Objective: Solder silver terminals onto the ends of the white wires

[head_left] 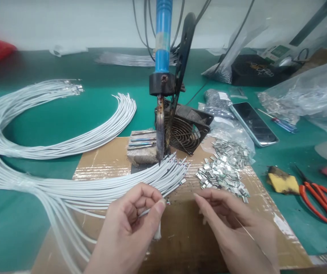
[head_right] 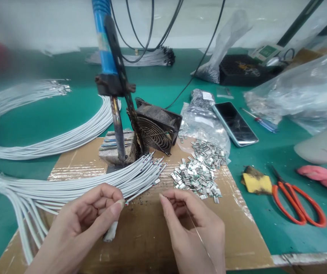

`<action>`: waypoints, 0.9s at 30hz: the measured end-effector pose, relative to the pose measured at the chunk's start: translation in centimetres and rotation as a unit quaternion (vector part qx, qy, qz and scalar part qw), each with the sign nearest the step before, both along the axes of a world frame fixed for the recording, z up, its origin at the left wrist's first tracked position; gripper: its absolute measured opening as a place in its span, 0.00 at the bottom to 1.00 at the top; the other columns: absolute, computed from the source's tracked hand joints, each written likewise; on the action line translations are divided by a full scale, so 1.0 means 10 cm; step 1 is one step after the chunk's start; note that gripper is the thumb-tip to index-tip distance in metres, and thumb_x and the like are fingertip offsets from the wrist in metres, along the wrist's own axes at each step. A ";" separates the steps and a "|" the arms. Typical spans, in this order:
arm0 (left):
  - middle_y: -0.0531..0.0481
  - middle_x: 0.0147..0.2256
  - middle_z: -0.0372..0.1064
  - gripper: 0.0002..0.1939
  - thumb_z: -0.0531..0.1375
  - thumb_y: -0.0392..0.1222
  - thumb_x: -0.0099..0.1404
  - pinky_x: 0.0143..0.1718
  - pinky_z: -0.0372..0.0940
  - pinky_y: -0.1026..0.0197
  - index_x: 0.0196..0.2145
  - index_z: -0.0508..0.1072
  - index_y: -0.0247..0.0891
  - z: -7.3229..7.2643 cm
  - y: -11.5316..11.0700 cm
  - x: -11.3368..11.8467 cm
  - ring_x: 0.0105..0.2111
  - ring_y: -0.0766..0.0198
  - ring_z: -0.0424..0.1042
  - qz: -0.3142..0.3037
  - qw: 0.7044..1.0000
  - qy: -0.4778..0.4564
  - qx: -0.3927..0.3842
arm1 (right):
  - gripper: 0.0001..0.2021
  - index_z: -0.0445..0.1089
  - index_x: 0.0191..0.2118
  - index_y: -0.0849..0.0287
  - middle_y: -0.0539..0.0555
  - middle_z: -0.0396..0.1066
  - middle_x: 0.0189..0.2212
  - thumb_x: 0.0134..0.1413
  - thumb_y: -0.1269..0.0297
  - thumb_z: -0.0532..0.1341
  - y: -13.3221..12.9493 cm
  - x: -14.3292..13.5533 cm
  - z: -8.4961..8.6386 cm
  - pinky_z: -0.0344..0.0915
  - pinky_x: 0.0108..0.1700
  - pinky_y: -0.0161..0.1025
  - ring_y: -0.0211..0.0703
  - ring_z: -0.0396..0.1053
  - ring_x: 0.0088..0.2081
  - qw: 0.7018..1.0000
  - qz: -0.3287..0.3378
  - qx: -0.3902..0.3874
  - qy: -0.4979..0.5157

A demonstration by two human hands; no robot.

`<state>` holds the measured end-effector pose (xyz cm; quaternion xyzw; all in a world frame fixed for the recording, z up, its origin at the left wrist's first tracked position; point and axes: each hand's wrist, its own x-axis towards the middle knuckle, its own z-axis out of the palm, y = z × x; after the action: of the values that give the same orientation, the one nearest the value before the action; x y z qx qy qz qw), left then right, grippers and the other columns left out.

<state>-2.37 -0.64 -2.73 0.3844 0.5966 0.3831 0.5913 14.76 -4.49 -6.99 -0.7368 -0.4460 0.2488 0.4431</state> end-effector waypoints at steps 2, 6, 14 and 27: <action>0.60 0.20 0.65 0.09 0.72 0.42 0.55 0.21 0.53 0.75 0.27 0.78 0.37 0.00 0.00 0.01 0.19 0.75 0.61 0.004 1.000 -0.004 -0.005 | 0.04 0.82 0.34 0.50 0.45 0.79 0.24 0.56 0.58 0.72 0.00 -0.09 0.11 0.73 0.31 0.22 0.34 0.77 0.26 0.995 -0.026 -0.008 0.097; 0.61 0.20 0.64 0.09 0.72 0.43 0.55 0.20 0.52 0.75 0.27 0.77 0.37 0.02 -0.01 0.04 0.18 0.76 0.59 0.010 1.000 0.005 -0.007 | 0.05 0.82 0.28 0.53 0.47 0.76 0.19 0.52 0.60 0.74 0.04 -0.20 0.25 0.75 0.27 0.26 0.37 0.75 0.22 0.974 -0.025 0.013 0.225; 0.60 0.19 0.65 0.11 0.71 0.46 0.56 0.22 0.54 0.74 0.26 0.76 0.38 0.11 -0.03 0.10 0.18 0.74 0.61 0.020 0.999 0.023 -0.018 | 0.07 0.84 0.29 0.55 0.49 0.73 0.17 0.51 0.58 0.76 0.07 -0.25 0.28 0.74 0.22 0.29 0.40 0.74 0.19 0.959 0.010 -0.011 0.285; 0.56 0.21 0.72 0.11 0.74 0.43 0.57 0.25 0.60 0.73 0.28 0.76 0.40 -0.01 -0.04 -0.04 0.23 0.69 0.64 -0.042 0.999 -0.002 -0.022 | 0.05 0.87 0.31 0.47 0.49 0.75 0.23 0.54 0.65 0.72 0.02 -0.30 0.18 0.65 0.21 0.26 0.33 0.66 0.20 0.947 0.076 0.019 0.312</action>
<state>-2.80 -1.03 -2.87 0.3950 0.5873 0.3453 0.6162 11.78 -4.25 -5.15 -0.5777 -0.3451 0.4902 0.5540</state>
